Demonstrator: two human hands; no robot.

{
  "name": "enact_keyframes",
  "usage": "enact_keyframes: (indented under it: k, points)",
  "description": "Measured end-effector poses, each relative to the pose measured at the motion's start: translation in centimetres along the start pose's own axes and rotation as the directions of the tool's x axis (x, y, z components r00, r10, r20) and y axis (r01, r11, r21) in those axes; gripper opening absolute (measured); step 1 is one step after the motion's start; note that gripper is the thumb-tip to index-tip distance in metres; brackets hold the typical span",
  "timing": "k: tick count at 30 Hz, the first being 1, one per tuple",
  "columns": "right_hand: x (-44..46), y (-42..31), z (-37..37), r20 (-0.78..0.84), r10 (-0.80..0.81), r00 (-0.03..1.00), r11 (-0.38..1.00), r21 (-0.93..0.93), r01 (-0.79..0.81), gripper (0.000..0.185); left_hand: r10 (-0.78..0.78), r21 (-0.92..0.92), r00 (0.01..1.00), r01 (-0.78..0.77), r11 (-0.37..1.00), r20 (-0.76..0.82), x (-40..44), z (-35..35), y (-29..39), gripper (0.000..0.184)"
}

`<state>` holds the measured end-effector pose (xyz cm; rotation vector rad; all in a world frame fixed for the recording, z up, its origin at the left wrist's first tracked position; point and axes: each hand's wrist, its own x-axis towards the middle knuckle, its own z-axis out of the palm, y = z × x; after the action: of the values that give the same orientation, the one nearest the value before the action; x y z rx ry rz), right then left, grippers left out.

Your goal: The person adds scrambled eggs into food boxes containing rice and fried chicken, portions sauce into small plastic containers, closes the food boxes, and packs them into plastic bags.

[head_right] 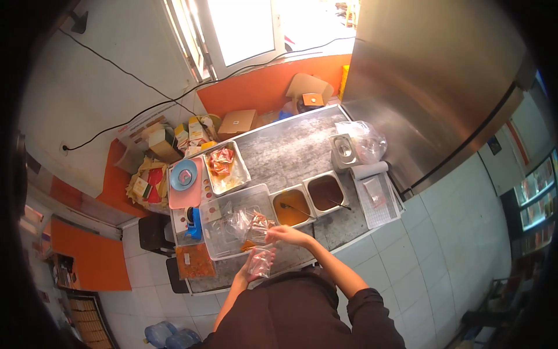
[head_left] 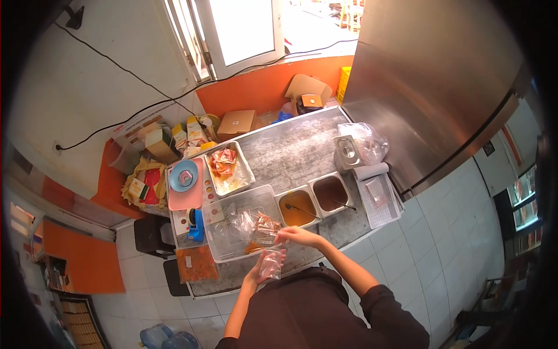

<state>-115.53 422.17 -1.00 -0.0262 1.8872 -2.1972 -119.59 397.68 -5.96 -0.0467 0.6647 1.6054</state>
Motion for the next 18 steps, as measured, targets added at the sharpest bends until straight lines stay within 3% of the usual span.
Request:
enact_keyframes:
  k: [1,2,3,4,6,7,10,11,14,17,18]
  points:
    - [1.2,2.0,-1.7,-0.207,-0.122,0.971,0.920,-0.389,0.033,0.032,0.046,0.074,0.998,-0.044,0.996,-0.036,-0.7,1.4,1.0,0.082]
    - [1.9,3.4,-3.4,-0.339,-0.310,0.888,0.700,-0.713,-0.028,0.025,0.107,0.137,0.993,-0.098,0.986,-0.057,-1.3,2.4,1.7,0.077]
    - [2.4,3.4,-4.9,-0.421,-0.368,0.829,0.453,-0.860,-0.236,0.019,0.168,0.203,0.983,-0.150,0.968,-0.074,-1.8,3.2,2.5,0.073]
    - [2.8,4.0,-6.4,-0.471,-0.454,0.757,0.168,-0.879,-0.446,0.014,0.226,0.270,0.970,-0.196,0.943,-0.087,-2.1,3.4,3.0,0.070]
    - [3.9,7.0,-9.4,-0.467,-0.435,0.770,-0.145,-0.807,-0.572,0.014,0.305,0.258,0.934,-0.253,0.932,-0.187,-2.3,2.7,3.2,0.070]
    - [4.2,8.9,-10.4,-0.493,-0.344,0.799,-0.233,-0.780,-0.581,0.018,0.340,0.254,0.910,-0.279,0.926,-0.237,-2.4,2.2,3.3,0.070]
    - [4.0,9.2,-11.1,-0.447,0.001,0.895,-0.321,-0.848,-0.423,0.021,0.377,0.261,0.894,-0.315,0.913,-0.242,-2.3,1.2,4.0,0.062]
    - [4.0,9.2,-11.4,-0.414,0.026,0.910,-0.235,-0.887,-0.397,0.019,0.406,0.279,0.874,-0.333,0.901,-0.266,-2.1,0.9,4.0,0.061]
    - [3.3,6.3,-11.0,-0.470,-0.119,0.875,0.000,-0.881,-0.473,0.014,0.479,0.343,0.813,-0.369,0.864,-0.332,-1.9,0.5,4.1,0.061]
    - [3.3,3.7,-11.8,-0.512,-0.039,0.858,0.089,-0.857,-0.507,0.015,0.516,0.371,0.776,-0.388,0.844,-0.362,-1.7,0.9,4.2,0.063]
    - [3.0,3.3,-12.3,-0.399,-0.146,0.905,0.088,-0.917,-0.390,0.018,0.519,0.395,0.775,-0.378,0.837,-0.359,-1.5,0.8,4.1,0.063]
